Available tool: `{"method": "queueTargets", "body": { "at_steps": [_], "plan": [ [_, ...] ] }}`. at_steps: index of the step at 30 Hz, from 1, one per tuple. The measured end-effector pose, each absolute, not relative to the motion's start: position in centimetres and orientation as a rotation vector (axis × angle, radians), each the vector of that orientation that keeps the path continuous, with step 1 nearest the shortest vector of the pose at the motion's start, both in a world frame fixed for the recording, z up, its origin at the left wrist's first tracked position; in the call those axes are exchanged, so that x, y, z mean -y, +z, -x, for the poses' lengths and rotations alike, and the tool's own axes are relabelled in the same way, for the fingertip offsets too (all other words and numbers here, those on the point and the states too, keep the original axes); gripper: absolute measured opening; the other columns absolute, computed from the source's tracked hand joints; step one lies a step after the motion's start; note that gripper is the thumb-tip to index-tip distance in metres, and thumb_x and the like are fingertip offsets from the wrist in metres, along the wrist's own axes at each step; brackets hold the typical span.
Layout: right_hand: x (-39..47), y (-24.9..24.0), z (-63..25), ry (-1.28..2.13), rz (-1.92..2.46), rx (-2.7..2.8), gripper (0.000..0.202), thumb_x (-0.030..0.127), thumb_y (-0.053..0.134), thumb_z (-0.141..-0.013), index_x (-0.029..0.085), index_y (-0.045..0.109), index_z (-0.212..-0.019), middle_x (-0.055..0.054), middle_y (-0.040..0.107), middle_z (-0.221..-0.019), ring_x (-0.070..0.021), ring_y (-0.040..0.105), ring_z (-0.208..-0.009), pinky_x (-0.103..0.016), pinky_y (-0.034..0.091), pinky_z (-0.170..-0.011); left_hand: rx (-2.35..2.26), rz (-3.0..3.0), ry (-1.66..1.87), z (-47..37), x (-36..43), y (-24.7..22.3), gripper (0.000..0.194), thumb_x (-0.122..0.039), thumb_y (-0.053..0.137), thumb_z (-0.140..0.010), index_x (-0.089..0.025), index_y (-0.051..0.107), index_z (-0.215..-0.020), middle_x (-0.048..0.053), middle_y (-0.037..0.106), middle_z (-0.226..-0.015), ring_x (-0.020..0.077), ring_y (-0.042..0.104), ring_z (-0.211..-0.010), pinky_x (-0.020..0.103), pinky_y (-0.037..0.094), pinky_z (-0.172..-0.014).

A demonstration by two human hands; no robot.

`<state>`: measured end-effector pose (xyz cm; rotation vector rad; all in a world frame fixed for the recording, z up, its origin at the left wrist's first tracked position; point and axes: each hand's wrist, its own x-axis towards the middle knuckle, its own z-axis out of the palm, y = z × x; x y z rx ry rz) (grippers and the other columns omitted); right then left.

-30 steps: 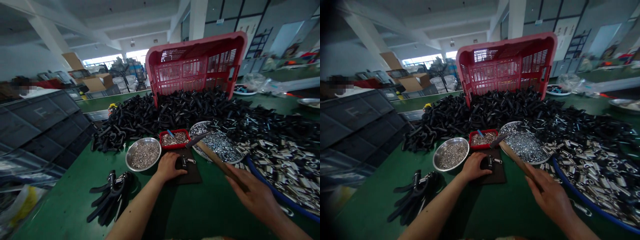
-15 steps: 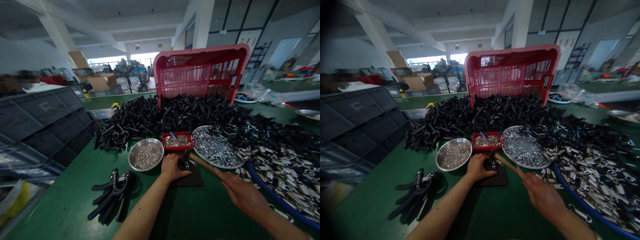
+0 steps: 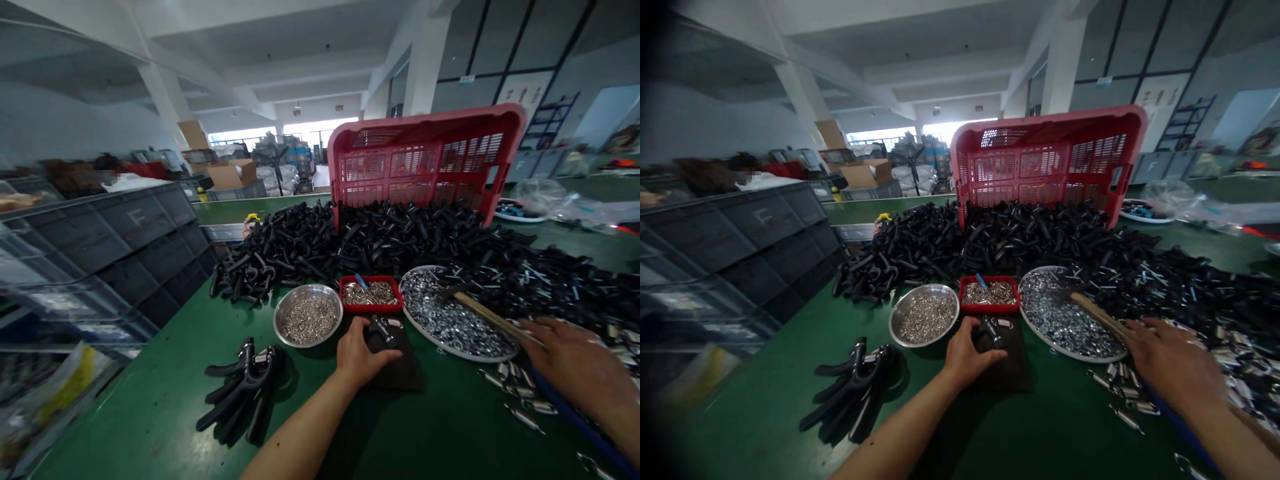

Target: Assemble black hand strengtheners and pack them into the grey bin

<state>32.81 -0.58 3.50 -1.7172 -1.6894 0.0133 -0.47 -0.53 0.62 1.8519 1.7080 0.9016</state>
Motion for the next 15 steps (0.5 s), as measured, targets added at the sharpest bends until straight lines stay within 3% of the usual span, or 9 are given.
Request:
{"method": "queueTargets", "body": {
  "at_steps": [2,4,6,8,11,13,15],
  "plan": [
    [0.8,3.9,-28.5,0.263,1.768,1.680,0.040,0.054,0.056,-0.065,0.021,0.067,-0.086,-0.014,0.063,-0.097,-0.0275,0.060,-0.073,-0.039,0.045,-0.057,-1.715,-1.809,0.956,-0.3,1.2,1.5,0.072,-0.065,0.065,-0.049,-0.022,0.043,-0.102,0.004,0.059,-0.096,0.0204,0.057,-0.087,0.032,0.045,-0.076],
    [1.2,3.8,-22.9,0.951,1.587,1.504,0.045,0.057,0.048,-0.071,0.022,0.063,-0.096,-0.009,0.065,-0.091,-0.0225,0.061,-0.070,-0.035,0.047,-0.053,-1.711,-1.846,0.962,-1.3,1.8,2.0,0.072,-0.066,0.064,-0.049,-0.022,0.044,-0.103,0.005,0.058,-0.097,0.0214,0.056,-0.089,0.033,0.045,-0.078],
    [1.2,3.5,-17.8,1.361,1.335,1.147,0.043,0.057,0.047,-0.072,0.021,0.059,-0.093,-0.006,0.065,-0.082,-0.0176,0.059,-0.063,-0.029,0.046,-0.047,-1.681,-1.950,0.924,-2.1,2.2,2.1,0.071,-0.066,0.061,-0.053,-0.021,0.045,-0.105,0.006,0.057,-0.099,0.0226,0.055,-0.091,0.035,0.045,-0.078],
    [0.6,2.9,-14.6,1.458,1.224,0.846,0.032,0.049,0.058,-0.068,0.020,0.056,-0.082,0.000,0.060,-0.067,-0.0118,0.053,-0.051,-0.022,0.041,-0.040,-1.602,-2.134,0.832,-2.0,1.8,2.5,0.068,-0.067,0.057,-0.058,-0.020,0.047,-0.106,0.008,0.057,-0.101,0.0242,0.054,-0.092,0.036,0.045,-0.078],
    [-0.6,1.5,-13.7,1.483,1.198,0.653,0.028,0.043,0.065,-0.064,0.020,0.051,-0.072,0.005,0.050,-0.056,-0.0073,0.044,-0.042,-0.017,0.031,-0.032,-1.657,-2.310,0.620,0.8,-1.4,4.0,0.048,-0.063,0.046,-0.070,-0.022,0.056,-0.093,0.007,0.059,-0.096,0.0251,0.054,-0.092,0.037,0.044,-0.078],
    [-1.1,0.5,-14.3,1.520,1.198,0.688,0.028,0.044,0.065,-0.064,0.020,0.052,-0.072,0.005,0.050,-0.057,-0.0076,0.044,-0.043,-0.017,0.030,-0.031,-2.090,-2.061,0.542,4.1,-5.2,5.4,0.035,-0.048,0.037,-0.083,-0.022,0.058,-0.092,0.008,0.061,-0.097,0.0233,0.055,-0.095,0.035,0.042,-0.082],
    [-1.2,-0.5,-15.1,1.525,1.203,0.757,0.028,0.045,0.063,-0.066,0.020,0.054,-0.075,0.004,0.052,-0.062,-0.0085,0.046,-0.046,-0.018,0.031,-0.031,-2.273,-1.895,0.506,7.9,-9.5,6.4,0.025,-0.035,0.044,-0.082,-0.018,0.058,-0.095,0.013,0.058,-0.105,0.0271,0.050,-0.105,0.039,0.039,-0.086]
  ]
}}
